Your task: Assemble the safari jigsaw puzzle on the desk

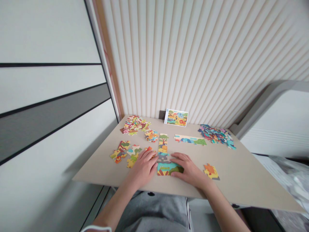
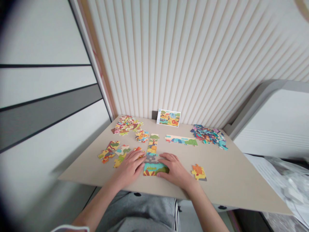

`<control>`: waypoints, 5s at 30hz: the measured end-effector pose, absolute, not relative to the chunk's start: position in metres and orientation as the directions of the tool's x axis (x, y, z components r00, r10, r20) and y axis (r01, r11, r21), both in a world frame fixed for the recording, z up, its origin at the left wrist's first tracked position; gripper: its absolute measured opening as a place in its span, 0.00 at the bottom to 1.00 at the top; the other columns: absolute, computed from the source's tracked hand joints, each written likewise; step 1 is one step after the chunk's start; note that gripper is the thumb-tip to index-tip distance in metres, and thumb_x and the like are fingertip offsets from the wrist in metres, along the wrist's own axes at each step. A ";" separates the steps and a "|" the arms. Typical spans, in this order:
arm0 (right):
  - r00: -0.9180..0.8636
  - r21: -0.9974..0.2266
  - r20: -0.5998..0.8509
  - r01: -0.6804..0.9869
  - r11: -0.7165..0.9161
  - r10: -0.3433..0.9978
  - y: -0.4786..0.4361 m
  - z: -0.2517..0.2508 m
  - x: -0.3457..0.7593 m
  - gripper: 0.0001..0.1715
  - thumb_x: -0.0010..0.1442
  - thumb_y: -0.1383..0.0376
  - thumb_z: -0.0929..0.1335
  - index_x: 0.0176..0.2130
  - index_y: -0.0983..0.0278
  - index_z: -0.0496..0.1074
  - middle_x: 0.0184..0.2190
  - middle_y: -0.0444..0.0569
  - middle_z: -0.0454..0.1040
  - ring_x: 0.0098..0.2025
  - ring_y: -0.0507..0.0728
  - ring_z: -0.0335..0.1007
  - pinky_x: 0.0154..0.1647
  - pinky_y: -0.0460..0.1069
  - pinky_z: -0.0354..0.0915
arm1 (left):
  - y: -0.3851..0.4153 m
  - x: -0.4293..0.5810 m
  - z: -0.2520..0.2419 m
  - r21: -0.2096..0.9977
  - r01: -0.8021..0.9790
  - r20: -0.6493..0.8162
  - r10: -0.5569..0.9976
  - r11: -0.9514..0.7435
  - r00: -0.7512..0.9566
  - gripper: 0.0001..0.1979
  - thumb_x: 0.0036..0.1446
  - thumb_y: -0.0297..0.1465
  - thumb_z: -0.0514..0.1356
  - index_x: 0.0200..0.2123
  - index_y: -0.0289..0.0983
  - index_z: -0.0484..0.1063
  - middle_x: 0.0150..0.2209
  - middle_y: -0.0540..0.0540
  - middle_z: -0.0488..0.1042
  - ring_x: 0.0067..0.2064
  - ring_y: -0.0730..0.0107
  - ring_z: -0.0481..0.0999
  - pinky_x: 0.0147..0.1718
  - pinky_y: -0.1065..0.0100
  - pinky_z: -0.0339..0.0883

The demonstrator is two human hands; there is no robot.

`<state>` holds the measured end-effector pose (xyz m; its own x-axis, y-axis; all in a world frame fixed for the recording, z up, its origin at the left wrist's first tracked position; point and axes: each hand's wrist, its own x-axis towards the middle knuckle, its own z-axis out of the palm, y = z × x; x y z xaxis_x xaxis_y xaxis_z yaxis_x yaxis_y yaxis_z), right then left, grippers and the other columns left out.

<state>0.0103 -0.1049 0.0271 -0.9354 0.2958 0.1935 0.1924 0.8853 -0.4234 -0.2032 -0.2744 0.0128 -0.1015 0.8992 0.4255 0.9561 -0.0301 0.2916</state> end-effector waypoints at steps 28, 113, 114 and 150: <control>-0.916 -0.536 0.249 0.140 0.833 0.314 -0.104 0.021 0.012 0.26 0.57 0.56 0.75 0.53 0.59 0.71 0.60 0.55 0.69 0.64 0.63 0.62 0.66 0.62 0.57 | -0.274 -0.203 0.011 0.299 0.954 0.413 0.905 -0.024 -0.106 0.16 0.66 0.36 0.58 0.55 0.41 0.71 0.54 0.42 0.71 0.60 0.54 0.68 0.66 0.46 0.55; -0.962 -0.352 0.203 0.101 0.931 0.181 -0.108 0.033 0.029 0.16 0.68 0.61 0.67 0.53 0.52 0.78 0.59 0.51 0.70 0.57 0.61 0.69 0.61 0.57 0.66 | -0.273 -0.200 0.016 0.260 0.937 0.379 0.917 -0.233 0.123 0.18 0.69 0.36 0.54 0.60 0.49 0.69 0.61 0.48 0.72 0.64 0.61 0.66 0.64 0.53 0.55; -0.965 -0.346 0.198 0.097 0.933 0.174 -0.108 0.034 0.029 0.16 0.68 0.61 0.66 0.53 0.52 0.78 0.59 0.51 0.70 0.58 0.61 0.68 0.61 0.57 0.65 | -0.273 -0.199 0.017 0.250 0.939 0.375 0.918 -0.238 0.133 0.19 0.69 0.34 0.55 0.61 0.50 0.68 0.61 0.48 0.71 0.64 0.61 0.66 0.63 0.52 0.56; -0.902 -0.352 0.186 0.310 0.883 0.391 -0.097 0.036 0.074 0.20 0.69 0.58 0.66 0.58 0.52 0.74 0.59 0.52 0.70 0.58 0.62 0.69 0.60 0.58 0.66 | -0.272 -0.198 0.014 0.174 0.950 0.354 0.916 -0.260 0.186 0.20 0.68 0.30 0.55 0.61 0.49 0.68 0.61 0.45 0.68 0.64 0.58 0.62 0.64 0.51 0.54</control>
